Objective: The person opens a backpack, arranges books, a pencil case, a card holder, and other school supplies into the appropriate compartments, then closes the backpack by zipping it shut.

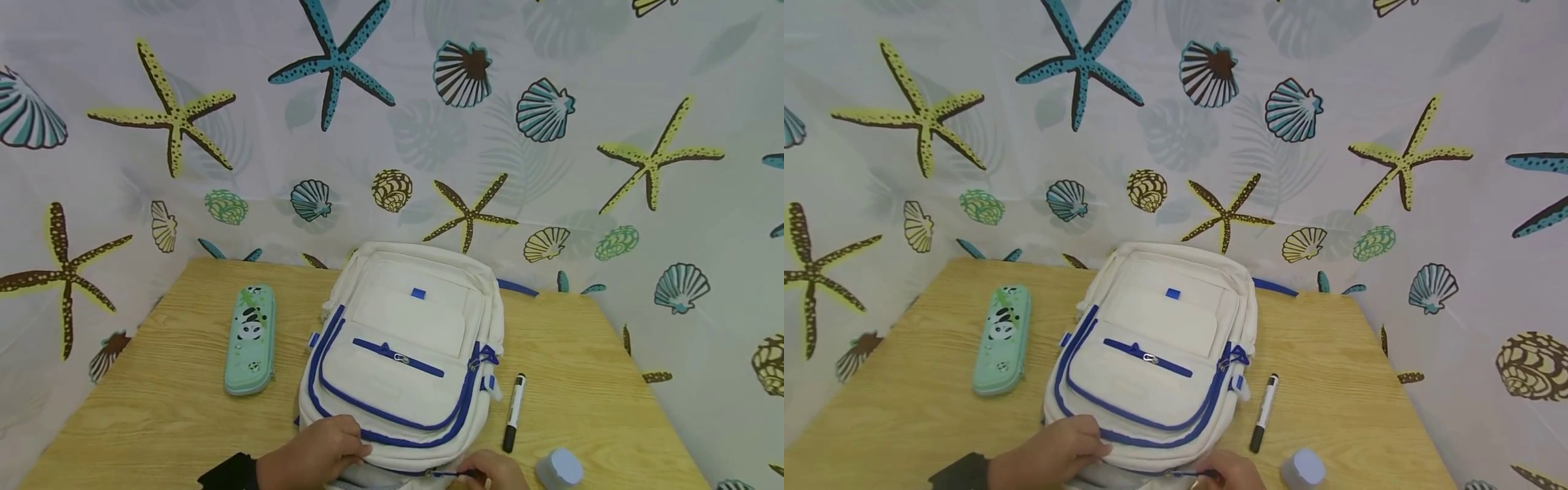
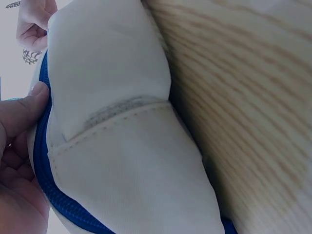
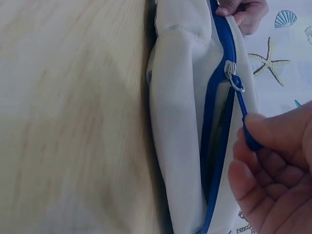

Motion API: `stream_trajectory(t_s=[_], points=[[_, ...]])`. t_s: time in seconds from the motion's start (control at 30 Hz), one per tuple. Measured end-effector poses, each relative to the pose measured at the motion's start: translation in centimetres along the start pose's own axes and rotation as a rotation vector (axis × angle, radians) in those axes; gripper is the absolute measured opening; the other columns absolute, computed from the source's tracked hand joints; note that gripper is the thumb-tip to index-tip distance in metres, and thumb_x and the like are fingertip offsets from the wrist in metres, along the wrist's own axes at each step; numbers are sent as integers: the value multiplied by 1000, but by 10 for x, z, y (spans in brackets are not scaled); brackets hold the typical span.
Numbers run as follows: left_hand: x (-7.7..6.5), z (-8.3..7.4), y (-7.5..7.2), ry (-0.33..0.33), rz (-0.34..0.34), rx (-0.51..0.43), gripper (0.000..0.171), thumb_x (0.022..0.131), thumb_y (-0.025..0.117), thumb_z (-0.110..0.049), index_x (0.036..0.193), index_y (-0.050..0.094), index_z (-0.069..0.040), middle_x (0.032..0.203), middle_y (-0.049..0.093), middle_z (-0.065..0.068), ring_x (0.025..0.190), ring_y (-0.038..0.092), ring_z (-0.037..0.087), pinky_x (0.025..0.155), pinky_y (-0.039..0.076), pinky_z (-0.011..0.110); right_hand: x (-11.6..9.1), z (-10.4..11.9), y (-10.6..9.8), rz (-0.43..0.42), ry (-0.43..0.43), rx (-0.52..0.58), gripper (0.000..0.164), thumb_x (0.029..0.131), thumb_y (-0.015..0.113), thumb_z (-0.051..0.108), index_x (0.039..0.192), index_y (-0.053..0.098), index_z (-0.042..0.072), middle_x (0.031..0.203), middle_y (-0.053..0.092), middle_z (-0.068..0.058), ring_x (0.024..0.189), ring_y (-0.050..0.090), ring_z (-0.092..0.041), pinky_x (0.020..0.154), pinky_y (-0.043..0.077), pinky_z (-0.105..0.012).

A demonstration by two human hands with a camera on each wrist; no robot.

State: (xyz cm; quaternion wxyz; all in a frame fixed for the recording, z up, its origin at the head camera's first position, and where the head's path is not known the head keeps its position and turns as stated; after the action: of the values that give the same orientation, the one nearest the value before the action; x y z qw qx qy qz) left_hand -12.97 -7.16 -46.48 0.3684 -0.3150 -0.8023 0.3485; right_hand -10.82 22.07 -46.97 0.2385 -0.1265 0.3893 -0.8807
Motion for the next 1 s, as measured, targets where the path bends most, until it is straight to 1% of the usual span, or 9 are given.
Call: stream_trajectory(t_s=[0.17,0.27,0.43,0.57,0.63,0.7,0.77,0.87,1.0], points=[[-4,3,-1,1,-29,17,15,77,67,-8,90,71,-14,70,50,-10,65,40,-7,60,30,-2,-10,-12,-6,-205,148,-128,11,72,68,0,75,63,9,70,57,5,59,45,7,50,42,-17],[-5,3,-3,-5,-37,18,15,76,67,-8,89,71,-14,69,50,-10,65,39,-6,60,30,-2,-12,-16,-7,-292,194,-126,14,69,69,-1,73,63,11,68,57,6,57,44,7,49,42,-17],[-3,2,-4,-28,-3,-9,15,78,66,-9,91,71,-14,70,50,-10,65,38,-7,58,31,0,-12,-19,-8,-379,134,-129,19,65,70,-7,72,63,9,67,58,5,57,45,6,48,41,-17],[-1,2,-1,-29,10,-3,13,79,65,-11,91,71,-14,68,49,-10,64,37,-7,57,29,-1,-13,-26,-10,-505,14,-219,27,56,73,-11,68,61,10,64,56,6,56,43,8,47,38,-13],[-1,1,1,-13,-2,11,13,78,66,-10,89,71,-14,67,48,-10,63,37,-7,58,28,-2,-12,-29,-10,-546,-4,-246,30,53,74,-12,67,61,10,62,56,8,56,42,9,47,36,-11],[-1,1,1,5,-20,21,13,77,67,-9,88,71,-14,67,48,-10,63,37,-7,58,28,-3,-11,-31,-11,-561,16,-251,29,54,73,-13,66,61,10,63,57,7,56,43,8,47,37,-11],[0,1,1,13,-28,24,13,76,67,-9,88,71,-14,67,49,-10,63,38,-7,58,28,-3,-8,-33,-13,-560,75,-254,27,56,73,-12,66,61,10,63,58,7,55,43,7,48,38,-13],[1,0,0,15,-24,20,14,76,68,-8,88,71,-14,68,49,-10,64,38,-7,59,29,-2,-4,-36,-16,-520,196,-236,22,62,73,-9,68,63,10,65,58,4,56,45,4,48,41,-17],[3,0,-1,13,-12,13,13,76,67,-8,88,71,-13,68,49,-10,65,38,-7,59,30,-2,-1,-41,-20,-485,299,-221,17,68,70,-7,72,64,8,69,60,1,58,47,1,50,42,-18]])
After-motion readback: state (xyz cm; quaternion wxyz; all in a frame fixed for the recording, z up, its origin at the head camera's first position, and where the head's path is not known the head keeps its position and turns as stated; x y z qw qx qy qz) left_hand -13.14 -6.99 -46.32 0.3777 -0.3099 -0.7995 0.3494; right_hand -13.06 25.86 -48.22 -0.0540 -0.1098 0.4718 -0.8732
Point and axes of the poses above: each hand's wrist, its own x-axis towards the middle knuckle, its own y-axis out of the palm, z = x × y, the point moved 2 cm from there along x, towards the middle knuckle
